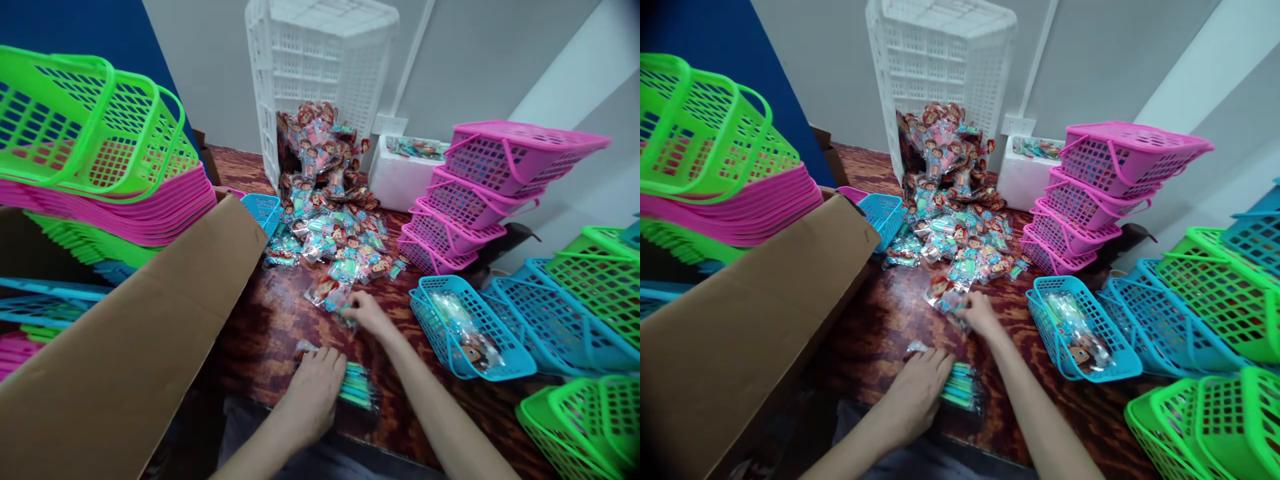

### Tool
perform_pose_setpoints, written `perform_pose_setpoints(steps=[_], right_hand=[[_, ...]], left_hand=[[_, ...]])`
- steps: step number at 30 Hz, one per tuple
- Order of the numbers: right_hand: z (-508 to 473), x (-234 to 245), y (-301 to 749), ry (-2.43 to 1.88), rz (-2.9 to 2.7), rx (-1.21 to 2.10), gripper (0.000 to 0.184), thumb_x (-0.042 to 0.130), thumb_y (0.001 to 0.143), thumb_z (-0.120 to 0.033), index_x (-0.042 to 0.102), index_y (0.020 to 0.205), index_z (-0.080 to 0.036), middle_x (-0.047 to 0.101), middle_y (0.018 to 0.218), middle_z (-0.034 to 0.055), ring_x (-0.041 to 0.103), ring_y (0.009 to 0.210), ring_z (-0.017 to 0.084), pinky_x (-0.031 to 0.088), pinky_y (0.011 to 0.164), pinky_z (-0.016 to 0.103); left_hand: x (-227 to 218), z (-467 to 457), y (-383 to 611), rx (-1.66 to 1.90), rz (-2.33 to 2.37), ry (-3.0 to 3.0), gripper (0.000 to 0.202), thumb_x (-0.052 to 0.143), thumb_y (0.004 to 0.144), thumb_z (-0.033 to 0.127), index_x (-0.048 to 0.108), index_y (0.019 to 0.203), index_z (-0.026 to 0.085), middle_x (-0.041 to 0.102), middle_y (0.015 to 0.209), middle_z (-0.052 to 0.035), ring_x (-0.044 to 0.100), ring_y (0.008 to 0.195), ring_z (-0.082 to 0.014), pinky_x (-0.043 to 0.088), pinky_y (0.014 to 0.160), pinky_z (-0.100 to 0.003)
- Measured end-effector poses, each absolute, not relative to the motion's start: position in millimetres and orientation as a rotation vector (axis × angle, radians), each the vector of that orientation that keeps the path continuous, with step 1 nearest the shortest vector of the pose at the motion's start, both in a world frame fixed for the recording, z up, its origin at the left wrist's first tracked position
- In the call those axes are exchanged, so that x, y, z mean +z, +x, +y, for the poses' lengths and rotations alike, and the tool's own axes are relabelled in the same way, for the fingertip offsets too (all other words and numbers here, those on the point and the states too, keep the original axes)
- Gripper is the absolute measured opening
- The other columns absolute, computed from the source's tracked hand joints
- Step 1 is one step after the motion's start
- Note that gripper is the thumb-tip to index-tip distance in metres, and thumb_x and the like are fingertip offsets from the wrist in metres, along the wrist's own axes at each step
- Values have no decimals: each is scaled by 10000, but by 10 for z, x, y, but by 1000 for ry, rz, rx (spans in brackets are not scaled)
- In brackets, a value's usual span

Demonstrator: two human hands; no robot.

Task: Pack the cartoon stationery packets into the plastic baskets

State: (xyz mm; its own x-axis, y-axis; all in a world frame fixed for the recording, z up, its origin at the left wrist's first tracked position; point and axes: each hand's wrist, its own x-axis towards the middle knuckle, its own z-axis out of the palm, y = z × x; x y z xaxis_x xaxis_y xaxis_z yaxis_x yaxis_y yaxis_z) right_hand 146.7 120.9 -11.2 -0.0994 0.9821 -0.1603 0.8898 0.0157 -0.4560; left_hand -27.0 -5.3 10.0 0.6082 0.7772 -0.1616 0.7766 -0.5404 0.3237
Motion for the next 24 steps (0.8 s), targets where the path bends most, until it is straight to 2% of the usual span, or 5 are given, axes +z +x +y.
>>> perform_pose_setpoints(steps=[3, 6, 14, 19, 24], right_hand=[[1027, -158, 1238, -1925, -2106, 613, 454, 616, 712, -81, 609, 1145, -216, 583, 1189, 105, 503, 1130, 266, 382, 864, 324], [1014, -200, 1239, -1927, -2124, 676, 635, 631, 678, -71, 524, 1282, -237, 618, 1029, 52, 558, 976, 215, 381, 764, 271], [853, -123, 1476, -1931, -2211, 731, 224, 622, 679, -123, 546, 871, -210, 591, 870, -1, 530, 770, 160, 321, 649, 248], [441, -26, 1479, -1676, -2234, 934, 368, 554, 725, -120, 577, 1080, -214, 665, 1069, 73, 595, 1023, 234, 415, 872, 308], [522, 108, 1622, -1418, -2191, 1402, 174, 581, 790, -232, 674, 934, -205, 706, 920, 18, 626, 876, 192, 466, 788, 273]], left_hand=[[99, -68, -274, -11, 1266, 2468, 490, 462, 775, 84, 488, 1262, 132, 540, 1201, -128, 484, 1120, -295, 410, 1009, -461], [130, -81, -286, -27, 1257, 2467, 482, 487, 763, 85, 496, 1242, 142, 542, 1184, -121, 489, 1091, -290, 424, 986, -453], [78, -114, -300, 44, 1272, 2449, 525, 514, 755, 105, 498, 1278, 147, 542, 1288, -145, 486, 1189, -315, 399, 1031, -495], [36, -59, -339, 205, 1209, 2638, 414, 525, 838, 169, 542, 1247, 110, 118, 1629, -204, 71, 1503, -356, 137, 1182, -603], [127, 17, -375, 152, 1053, 2727, 383, 514, 882, 207, 543, 1257, 133, 499, 1386, -190, 365, 1377, -335, 75, 1197, -628]])
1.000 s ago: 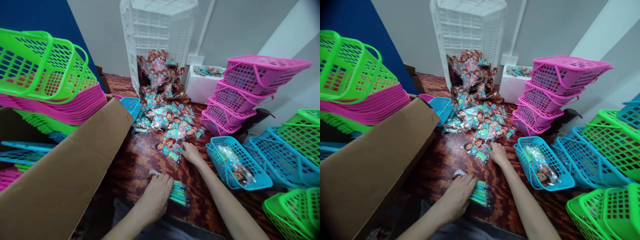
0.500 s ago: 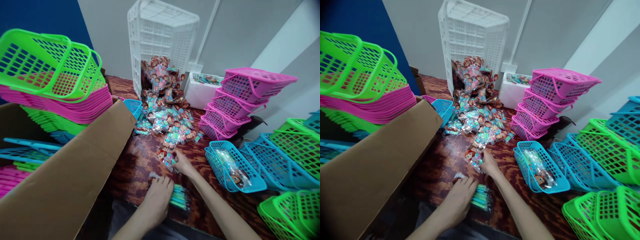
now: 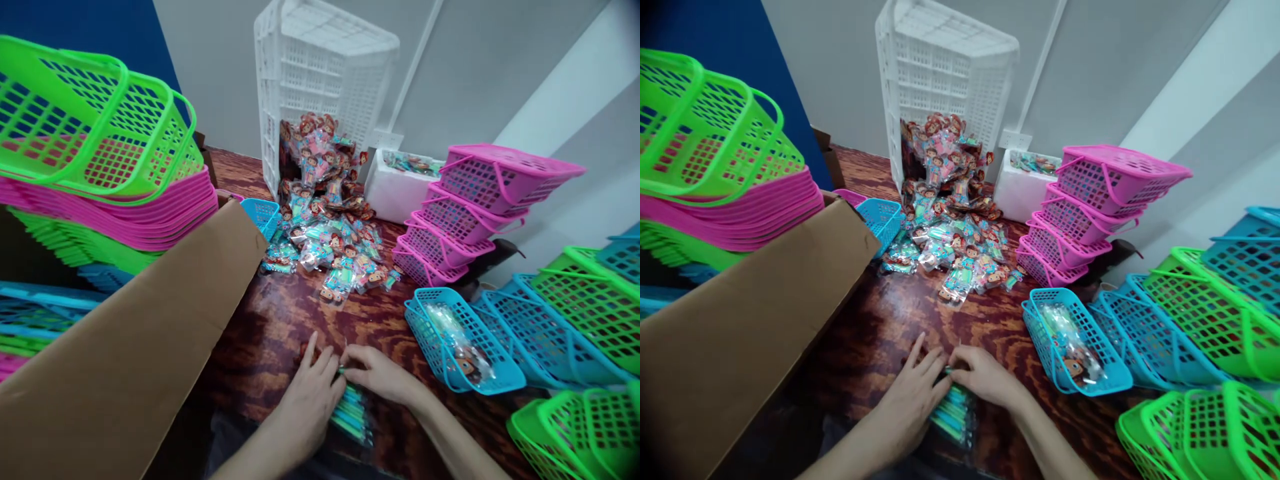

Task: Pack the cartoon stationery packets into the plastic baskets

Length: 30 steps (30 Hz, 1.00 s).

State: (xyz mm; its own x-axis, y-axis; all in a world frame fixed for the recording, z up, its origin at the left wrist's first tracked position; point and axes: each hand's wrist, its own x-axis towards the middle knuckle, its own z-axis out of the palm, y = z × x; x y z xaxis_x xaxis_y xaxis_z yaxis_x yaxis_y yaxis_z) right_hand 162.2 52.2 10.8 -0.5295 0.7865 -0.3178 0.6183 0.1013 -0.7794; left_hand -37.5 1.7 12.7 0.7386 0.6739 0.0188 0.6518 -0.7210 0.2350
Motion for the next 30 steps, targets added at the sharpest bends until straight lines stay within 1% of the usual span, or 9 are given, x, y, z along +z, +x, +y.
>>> perform_pose_setpoints(steps=[3, 5, 11, 13, 16, 19, 22, 27, 30], right_hand=[[939, 194, 1715, -1418, -2191, 1619, 247, 662, 784, -413, 707, 827, -175, 697, 757, 2, 636, 728, 174, 469, 670, 248], [1313, 223, 1716, -1709, -2075, 1350, 305, 632, 813, -460, 707, 821, -164, 702, 748, 23, 654, 725, 186, 476, 652, 253], [2238, 138, 1353, -2174, -1632, 568, 420, 532, 901, -402, 566, 1213, -124, 588, 1263, 255, 585, 1150, 333, 456, 863, 401], [2328, 69, 1207, -2210, -1564, 501, 509, 597, 856, -324, 492, 1300, -99, 537, 1317, 297, 560, 1189, 356, 443, 884, 418], [2220, -72, 1109, -2164, -1587, 517, 561, 616, 809, -223, 459, 1339, -126, 630, 1207, 233, 614, 1095, 314, 444, 842, 368], [1913, -227, 1195, -2024, -1750, 621, 408, 654, 745, -205, 600, 1149, -196, 715, 966, 75, 654, 884, 235, 438, 736, 281], [1643, -289, 1426, -1870, -1914, 718, 197, 655, 728, -202, 661, 925, -197, 706, 843, 2, 639, 791, 189, 435, 682, 233], [1718, -53, 1795, -1690, -2113, 696, 299, 532, 855, -228, 627, 1130, -156, 700, 1052, 48, 633, 927, 201, 464, 771, 262], [1895, 176, 1755, -1571, -2333, 631, 232, 590, 806, -175, 672, 1024, -167, 703, 1005, 48, 619, 936, 222, 449, 783, 280]], left_hand=[[146, 21, -360, 98, 1071, 2669, 376, 479, 891, 158, 540, 1262, 170, 578, 1202, -116, 496, 1218, -281, 149, 1203, -590], [110, 11, -351, 88, 1088, 2632, 397, 485, 898, 163, 524, 1292, 186, 563, 1208, -108, 498, 1205, -274, 213, 1195, -554], [-118, 31, -311, 100, 1121, 2656, 745, 515, 879, 124, 231, 1531, 348, 540, 1228, -84, 515, 1164, -263, 373, 1097, -437], [-158, 91, -256, 8, 1125, 2663, 767, 480, 890, 118, 155, 1567, 275, 567, 1180, -110, 543, 1095, -273, 397, 1059, -446], [-138, 198, -150, -143, 1153, 2607, 518, 427, 940, 190, 419, 1453, 122, 584, 1167, -160, 540, 1078, -298, 384, 1057, -461], [-64, 264, -76, -273, 1189, 2543, 374, 339, 987, 195, 595, 1253, 134, 594, 1170, -152, 528, 1116, -295, 383, 1049, -458], [15, 268, -61, -294, 1171, 2493, 365, 432, 967, 266, 564, 1283, 138, 560, 1274, -162, 499, 1181, -315, 390, 1042, -469], [162, 226, -72, -284, 1166, 2408, 559, 648, 761, 255, 525, 1288, 116, 540, 1306, -163, 492, 1175, -331, 380, 1048, -474], [214, 196, -71, -273, 1176, 2382, 524, 634, 729, 225, 546, 1233, 117, 575, 1215, -151, 516, 1106, -326, 405, 1009, -484]])
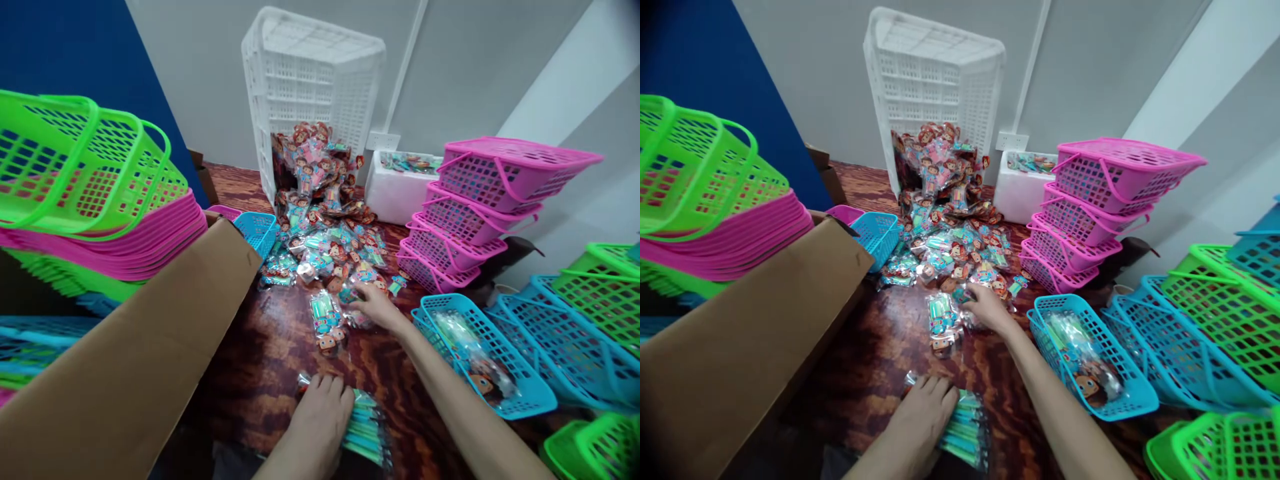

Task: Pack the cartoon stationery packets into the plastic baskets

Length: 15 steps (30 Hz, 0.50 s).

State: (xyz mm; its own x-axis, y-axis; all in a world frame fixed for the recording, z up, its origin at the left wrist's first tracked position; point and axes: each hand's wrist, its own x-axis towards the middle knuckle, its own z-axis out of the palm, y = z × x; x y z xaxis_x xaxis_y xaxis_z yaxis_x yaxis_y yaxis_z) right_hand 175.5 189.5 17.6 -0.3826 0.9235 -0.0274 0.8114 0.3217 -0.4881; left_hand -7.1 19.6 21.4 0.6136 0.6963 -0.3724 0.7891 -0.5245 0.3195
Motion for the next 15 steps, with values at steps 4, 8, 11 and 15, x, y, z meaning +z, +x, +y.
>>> perform_pose_setpoints(steps=[4, 8, 11, 15], right_hand=[[1984, 382, 1383, -1357, -2704, 538, 189, 631, 689, -17, 698, 771, -174, 712, 1013, 93, 566, 1091, 285, 402, 900, 347], [1973, 378, 1039, -1155, -2962, 554, 237, 652, 688, -6, 716, 782, -213, 690, 1191, 61, 497, 1247, 263, 353, 1011, 344], [1981, 292, 1010, -1190, -3005, 576, 272, 650, 708, -25, 724, 865, -235, 673, 1231, 41, 508, 1250, 237, 370, 1006, 306], [1964, 157, 1196, -1545, -2810, 531, 346, 663, 768, -120, 660, 1112, -161, 633, 1238, 164, 574, 1140, 293, 421, 920, 351]], left_hand=[[177, 140, -80, -217, 1203, 2398, 512, 627, 730, 224, 541, 1225, 123, 565, 1214, -142, 505, 1109, -316, 384, 1030, -483], [101, 102, -98, -154, 1228, 2408, 514, 623, 743, 242, 531, 1236, 127, 561, 1212, -137, 502, 1104, -315, 388, 1027, -489], [82, 84, -114, -131, 1232, 2399, 535, 622, 732, 237, 524, 1246, 125, 561, 1199, -138, 505, 1089, -311, 398, 1015, -482], [101, 57, -135, -93, 1232, 2436, 515, 592, 728, 203, 528, 1232, 125, 565, 1174, -136, 505, 1068, -311, 412, 992, -475]])
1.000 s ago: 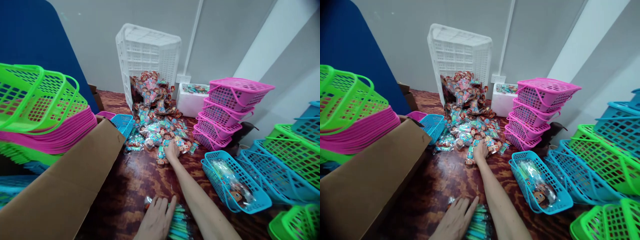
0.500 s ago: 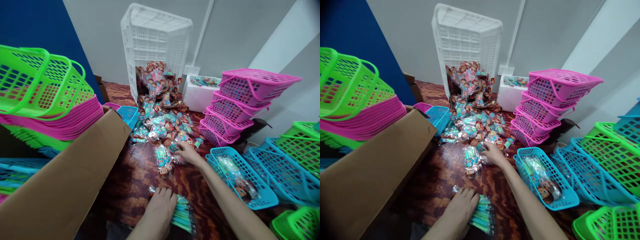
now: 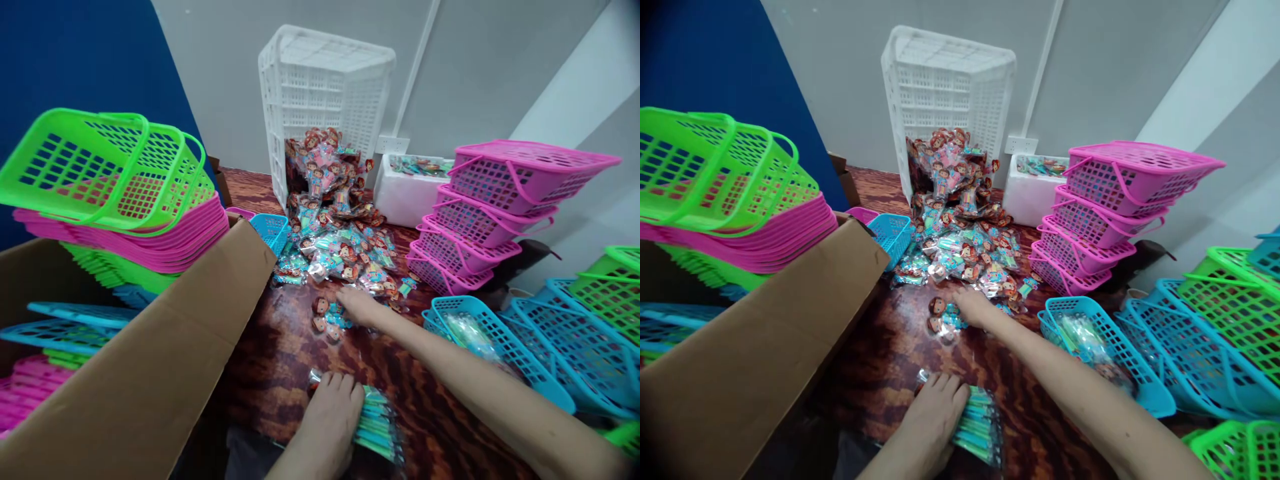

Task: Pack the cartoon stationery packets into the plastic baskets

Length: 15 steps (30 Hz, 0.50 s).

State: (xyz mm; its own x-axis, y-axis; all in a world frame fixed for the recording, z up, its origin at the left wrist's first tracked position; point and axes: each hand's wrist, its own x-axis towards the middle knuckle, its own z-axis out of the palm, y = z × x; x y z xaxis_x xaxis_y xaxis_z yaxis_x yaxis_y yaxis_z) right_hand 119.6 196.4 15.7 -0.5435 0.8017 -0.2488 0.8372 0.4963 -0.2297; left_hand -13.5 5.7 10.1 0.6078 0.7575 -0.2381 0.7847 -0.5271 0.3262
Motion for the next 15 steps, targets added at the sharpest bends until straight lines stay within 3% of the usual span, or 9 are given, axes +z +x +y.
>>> perform_pose_setpoints(steps=[2, 4, 9, 12, 15], right_hand=[[1909, 89, 1304, 1620, 2522, -542, 447, 738, 745, -224, 616, 1167, -135, 656, 1165, 175, 614, 1036, 298, 447, 823, 341], [1823, 22, 1390, 1733, 2431, -646, 500, 799, 695, -316, 622, 1132, -151, 695, 1046, 115, 636, 909, 261, 445, 718, 297], [1594, -79, 1463, 1836, 2336, -950, 224, 782, 693, -285, 676, 850, -167, 673, 759, -24, 599, 694, 155, 402, 601, 227], [1478, -66, 1421, 1875, 2363, -1035, 170, 725, 746, -264, 682, 868, -154, 662, 776, -15, 594, 712, 152, 419, 624, 231], [1310, -47, 1327, 1947, 2446, -952, 195, 708, 750, -263, 670, 907, -154, 646, 945, 47, 570, 910, 202, 418, 752, 267]], left_hand=[[110, 48, -140, -82, 1236, 2455, 480, 582, 716, 180, 543, 1192, 132, 570, 1153, -129, 508, 1044, -309, 428, 963, -466], [111, 42, -144, -69, 1234, 2462, 467, 578, 699, 162, 549, 1165, 136, 571, 1139, -123, 509, 1028, -305, 437, 943, -458], [109, 17, -160, 24, 1223, 2489, 422, 539, 735, 151, 540, 1157, 143, 565, 1131, -121, 502, 1034, -296, 431, 951, -458], [126, 3, -169, 24, 1234, 2489, 417, 542, 724, 143, 542, 1141, 147, 562, 1132, -122, 499, 1033, -294, 436, 944, -447], [125, -2, -172, 11, 1233, 2476, 474, 550, 704, 133, 533, 1178, 137, 558, 1154, -124, 498, 1051, -293, 426, 970, -444]])
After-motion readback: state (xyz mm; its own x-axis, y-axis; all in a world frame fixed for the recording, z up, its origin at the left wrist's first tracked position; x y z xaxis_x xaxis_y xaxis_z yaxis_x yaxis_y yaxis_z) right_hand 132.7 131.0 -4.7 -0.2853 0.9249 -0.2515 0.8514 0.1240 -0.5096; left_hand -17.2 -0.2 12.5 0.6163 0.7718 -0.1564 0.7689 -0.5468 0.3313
